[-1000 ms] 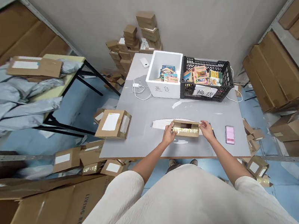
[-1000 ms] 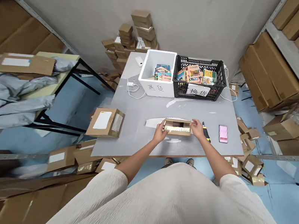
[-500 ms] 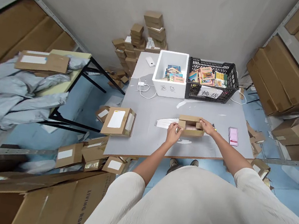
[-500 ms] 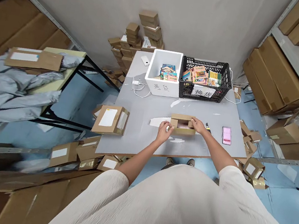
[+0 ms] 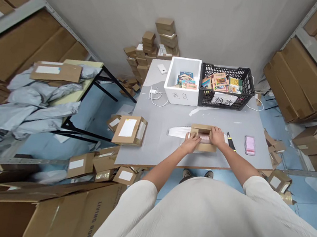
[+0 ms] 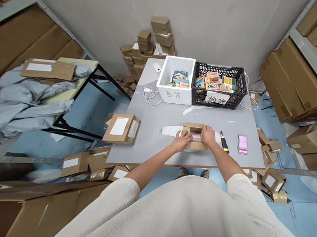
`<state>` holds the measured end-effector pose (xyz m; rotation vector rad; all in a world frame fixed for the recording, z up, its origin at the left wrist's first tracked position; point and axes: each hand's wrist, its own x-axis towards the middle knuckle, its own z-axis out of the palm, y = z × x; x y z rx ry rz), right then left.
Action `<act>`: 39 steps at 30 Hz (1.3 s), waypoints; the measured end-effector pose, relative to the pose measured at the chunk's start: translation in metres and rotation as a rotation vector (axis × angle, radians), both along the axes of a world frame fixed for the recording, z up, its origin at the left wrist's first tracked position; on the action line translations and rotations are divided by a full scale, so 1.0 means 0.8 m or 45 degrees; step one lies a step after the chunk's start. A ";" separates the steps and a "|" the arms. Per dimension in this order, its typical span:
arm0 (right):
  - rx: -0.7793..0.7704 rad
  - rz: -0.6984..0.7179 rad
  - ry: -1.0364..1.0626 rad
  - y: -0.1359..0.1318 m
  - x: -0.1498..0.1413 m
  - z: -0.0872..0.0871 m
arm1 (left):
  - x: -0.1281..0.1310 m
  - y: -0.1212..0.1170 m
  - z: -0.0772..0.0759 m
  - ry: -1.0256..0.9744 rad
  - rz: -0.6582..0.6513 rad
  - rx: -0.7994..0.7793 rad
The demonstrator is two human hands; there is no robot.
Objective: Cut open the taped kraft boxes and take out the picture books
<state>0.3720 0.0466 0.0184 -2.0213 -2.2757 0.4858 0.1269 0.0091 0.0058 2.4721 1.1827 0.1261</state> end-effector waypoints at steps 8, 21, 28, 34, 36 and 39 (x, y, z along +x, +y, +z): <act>-0.055 0.057 -0.014 0.001 0.009 0.012 | -0.038 -0.022 0.007 0.003 0.429 0.109; 0.028 -0.041 0.349 -0.005 0.049 0.008 | -0.030 0.071 0.024 0.307 0.202 -0.372; 0.126 -0.170 0.038 -0.025 0.088 0.019 | -0.026 0.074 0.013 0.243 0.192 -0.330; 0.133 0.437 -0.130 0.007 0.019 0.034 | -0.033 0.068 0.005 0.099 0.195 -0.329; -0.046 0.648 -0.094 0.023 -0.014 0.027 | -0.035 0.066 0.005 0.063 0.197 -0.336; -0.307 0.800 -0.106 0.044 -0.054 0.002 | -0.035 0.063 0.005 0.010 0.202 -0.342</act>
